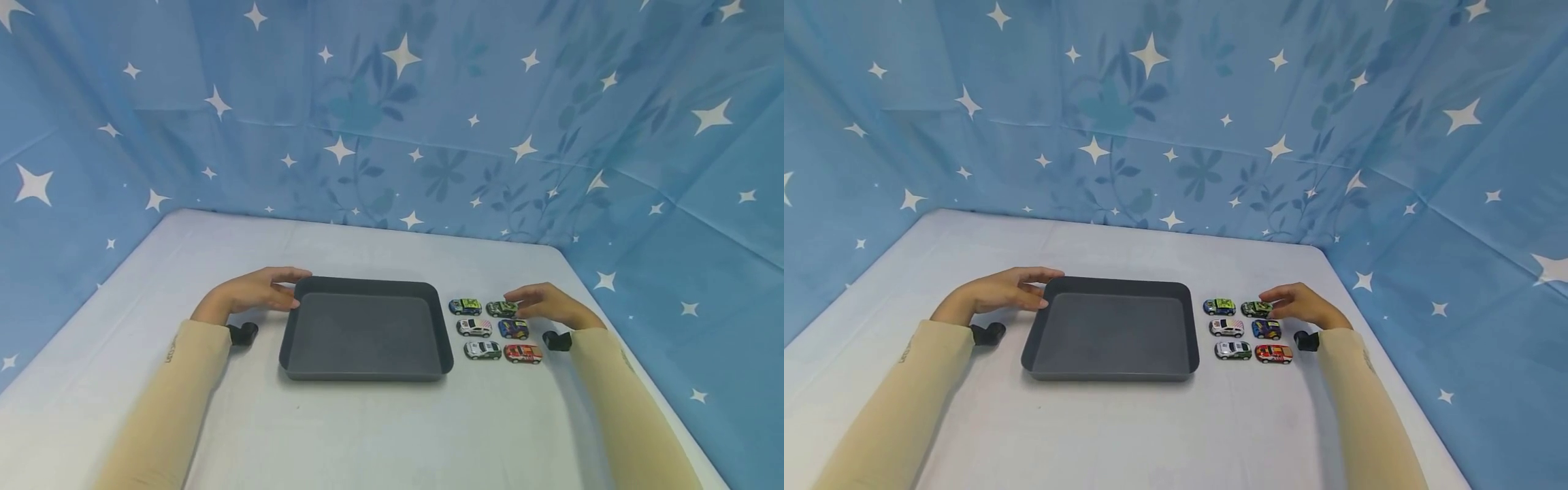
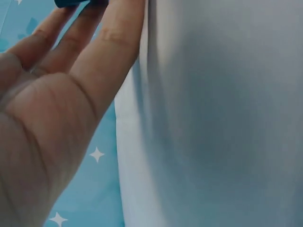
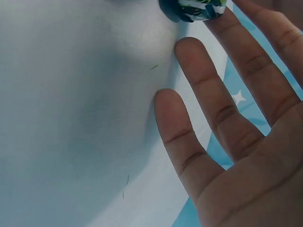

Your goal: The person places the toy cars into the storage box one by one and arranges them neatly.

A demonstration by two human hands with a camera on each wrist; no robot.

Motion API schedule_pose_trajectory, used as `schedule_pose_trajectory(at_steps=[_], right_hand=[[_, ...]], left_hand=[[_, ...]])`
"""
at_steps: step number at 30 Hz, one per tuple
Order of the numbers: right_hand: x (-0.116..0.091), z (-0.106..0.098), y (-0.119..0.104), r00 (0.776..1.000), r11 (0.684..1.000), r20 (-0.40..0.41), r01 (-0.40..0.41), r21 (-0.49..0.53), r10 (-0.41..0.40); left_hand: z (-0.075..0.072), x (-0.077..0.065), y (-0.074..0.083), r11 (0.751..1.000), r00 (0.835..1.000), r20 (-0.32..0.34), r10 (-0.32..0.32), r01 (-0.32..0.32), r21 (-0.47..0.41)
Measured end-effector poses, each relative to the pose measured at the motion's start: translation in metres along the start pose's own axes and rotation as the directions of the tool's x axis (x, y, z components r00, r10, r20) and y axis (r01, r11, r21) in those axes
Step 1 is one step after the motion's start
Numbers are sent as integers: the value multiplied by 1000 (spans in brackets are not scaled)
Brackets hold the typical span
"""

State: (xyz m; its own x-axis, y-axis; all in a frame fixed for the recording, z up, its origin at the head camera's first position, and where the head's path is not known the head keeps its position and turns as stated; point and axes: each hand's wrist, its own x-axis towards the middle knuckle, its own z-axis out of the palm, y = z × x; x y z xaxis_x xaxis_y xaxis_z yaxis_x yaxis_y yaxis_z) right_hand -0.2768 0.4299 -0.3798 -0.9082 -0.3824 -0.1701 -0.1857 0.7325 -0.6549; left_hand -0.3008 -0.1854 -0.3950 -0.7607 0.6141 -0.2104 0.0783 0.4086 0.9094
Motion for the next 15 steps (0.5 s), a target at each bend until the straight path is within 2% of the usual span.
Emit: schedule_pose_trajectory(at_steps=[6, 15], right_hand=[[8, 2, -2, 1000, 999, -7, -29, -46, 29], [14, 6, 2, 994, 994, -28, -105, -44, 104]], left_hand=[[-1, 0, 0, 1000, 1000, 18, -21, 21, -20], [0, 1, -3, 998, 999, 28, -32, 33, -46]])
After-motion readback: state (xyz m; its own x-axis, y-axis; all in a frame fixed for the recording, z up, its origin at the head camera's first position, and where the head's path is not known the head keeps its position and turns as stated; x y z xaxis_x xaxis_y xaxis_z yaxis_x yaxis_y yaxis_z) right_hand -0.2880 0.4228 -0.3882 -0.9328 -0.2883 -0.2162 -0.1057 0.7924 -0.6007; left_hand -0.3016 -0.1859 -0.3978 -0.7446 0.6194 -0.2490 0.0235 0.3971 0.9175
